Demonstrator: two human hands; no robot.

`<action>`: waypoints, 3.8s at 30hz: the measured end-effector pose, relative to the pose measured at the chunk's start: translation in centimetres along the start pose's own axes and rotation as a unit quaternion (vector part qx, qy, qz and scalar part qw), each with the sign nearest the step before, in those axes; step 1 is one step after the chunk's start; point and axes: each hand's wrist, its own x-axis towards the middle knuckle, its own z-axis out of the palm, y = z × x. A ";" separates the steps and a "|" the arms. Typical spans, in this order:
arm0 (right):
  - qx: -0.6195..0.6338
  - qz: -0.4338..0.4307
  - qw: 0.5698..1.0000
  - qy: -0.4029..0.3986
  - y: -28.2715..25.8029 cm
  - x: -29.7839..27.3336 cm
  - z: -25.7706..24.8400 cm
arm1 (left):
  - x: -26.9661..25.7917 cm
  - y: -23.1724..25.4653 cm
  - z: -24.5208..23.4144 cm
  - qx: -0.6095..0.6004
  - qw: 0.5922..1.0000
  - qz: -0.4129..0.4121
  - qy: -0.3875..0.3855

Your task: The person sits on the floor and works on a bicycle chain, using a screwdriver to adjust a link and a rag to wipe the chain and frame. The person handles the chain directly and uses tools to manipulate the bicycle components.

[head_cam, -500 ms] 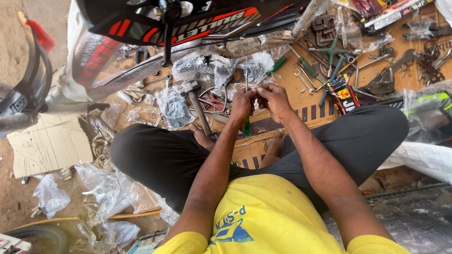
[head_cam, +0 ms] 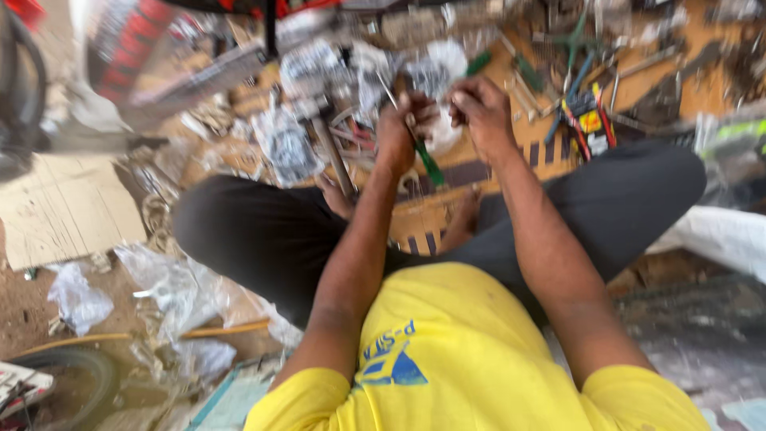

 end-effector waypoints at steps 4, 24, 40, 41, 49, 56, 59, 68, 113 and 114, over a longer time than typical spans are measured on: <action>-0.191 -0.105 0.974 -0.063 0.7 -1.1 1.1 | -1.6 0.4 0.3 -0.002 1.000 0.020 -0.019; -0.409 -0.216 0.887 -0.004 2.9 -1.3 5.1 | -0.9 -3.7 -0.8 0.072 0.990 0.123 -0.006; -0.360 -0.125 0.923 -0.051 -0.6 -3.5 4.1 | -4.9 -1.3 1.6 0.177 0.981 0.077 0.013; -0.341 -0.101 0.933 -0.059 -1.0 -3.5 3.9 | -5.0 -1.4 1.8 0.195 0.978 0.075 0.013; -0.244 -0.032 0.967 -0.063 -2.2 -5.3 2.7 | -6.8 -0.6 3.8 0.186 0.978 0.097 -0.007; -0.116 -0.065 0.991 -0.022 -1.6 -4.7 -0.3 | -5.6 -0.8 6.8 0.278 0.951 0.134 -0.020; 0.034 -0.104 0.994 0.009 0.4 -3.0 -1.2 | -3.9 -0.7 9.6 0.544 0.787 0.289 0.021; 0.408 -0.120 0.897 -0.124 -3.2 -1.4 -3.5 | -6.5 4.8 16.5 0.421 0.840 0.342 -0.017; 0.028 -0.304 0.950 0.063 -12.0 3.1 -0.8 | 2.9 4.3 18.6 0.301 0.845 0.441 0.029; -0.003 -0.332 0.940 0.081 -11.9 3.1 -0.7 | 3.1 4.1 18.7 0.364 0.805 0.464 0.068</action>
